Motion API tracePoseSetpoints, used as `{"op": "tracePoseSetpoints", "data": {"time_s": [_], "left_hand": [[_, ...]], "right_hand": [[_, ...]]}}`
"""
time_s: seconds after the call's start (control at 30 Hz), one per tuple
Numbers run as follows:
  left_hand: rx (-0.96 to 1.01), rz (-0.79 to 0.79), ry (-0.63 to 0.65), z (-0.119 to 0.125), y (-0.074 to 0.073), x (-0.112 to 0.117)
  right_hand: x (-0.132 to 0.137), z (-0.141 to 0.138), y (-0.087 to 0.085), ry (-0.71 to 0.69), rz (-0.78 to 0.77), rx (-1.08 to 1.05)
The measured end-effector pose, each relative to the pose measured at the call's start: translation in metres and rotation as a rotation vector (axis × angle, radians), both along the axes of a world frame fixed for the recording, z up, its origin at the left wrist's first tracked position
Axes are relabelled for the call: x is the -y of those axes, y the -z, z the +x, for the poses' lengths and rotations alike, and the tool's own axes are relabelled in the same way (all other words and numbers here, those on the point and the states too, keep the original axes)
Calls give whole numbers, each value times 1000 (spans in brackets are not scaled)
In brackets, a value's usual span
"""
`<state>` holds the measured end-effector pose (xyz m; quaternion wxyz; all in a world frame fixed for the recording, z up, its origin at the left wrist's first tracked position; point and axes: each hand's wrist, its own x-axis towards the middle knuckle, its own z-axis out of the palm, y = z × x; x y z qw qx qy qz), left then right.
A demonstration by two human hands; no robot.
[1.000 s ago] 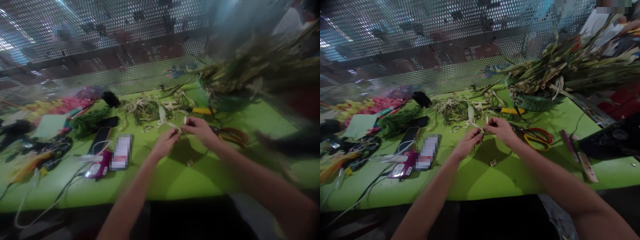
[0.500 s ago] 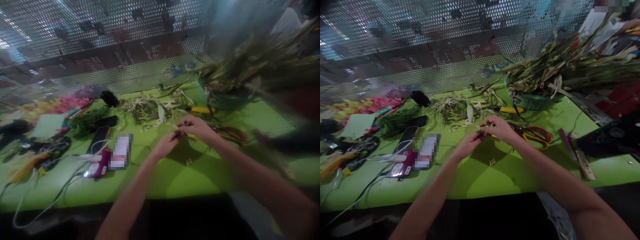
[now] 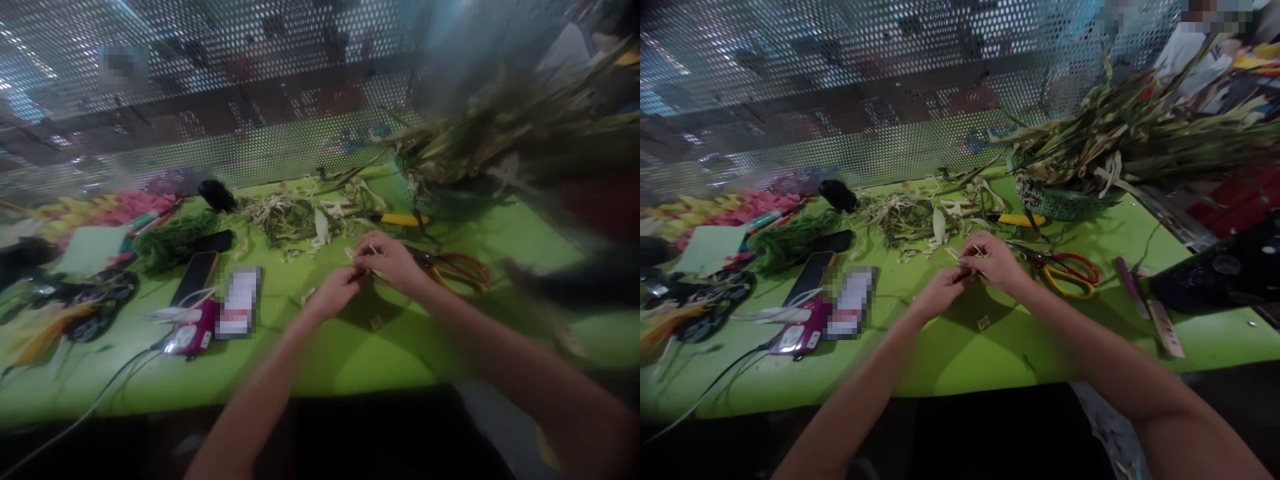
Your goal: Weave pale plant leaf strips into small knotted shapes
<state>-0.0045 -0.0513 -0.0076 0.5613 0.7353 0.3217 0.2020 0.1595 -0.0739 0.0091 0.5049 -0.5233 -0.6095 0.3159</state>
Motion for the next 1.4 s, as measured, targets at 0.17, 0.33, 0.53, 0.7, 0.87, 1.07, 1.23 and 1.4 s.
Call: {"op": "tracePoseSetpoints", "data": {"time_s": [0.17, 0.33, 0.53, 0.7, 0.87, 1.07, 1.23, 1.4], "left_hand": [[54, 82, -223, 0, -4, -5], [64, 233, -290, -4, -3, -12], [58, 148, -258, -8, 3, -16], [80, 141, -321, -10, 4, -18], [81, 67, -268, -15, 7, -21], [100, -57, -171, -25, 6, -21], [102, -101, -238, -21, 6, -17], [176, -47, -320, -10, 7, -12]], "right_hand": [[-2, 6, -4, 48, -112, -85], [-2, 8, 3, 0, -122, 94], [-6, 8, 10, -34, -115, -18], [-6, 8, 7, -15, -127, -60], [-6, 11, 3, -15, -124, -56], [-5, 12, -6, -2, -135, -70], [-1, 7, -10, -12, -161, -50], [1, 1, -5, -39, -140, -128]]}}
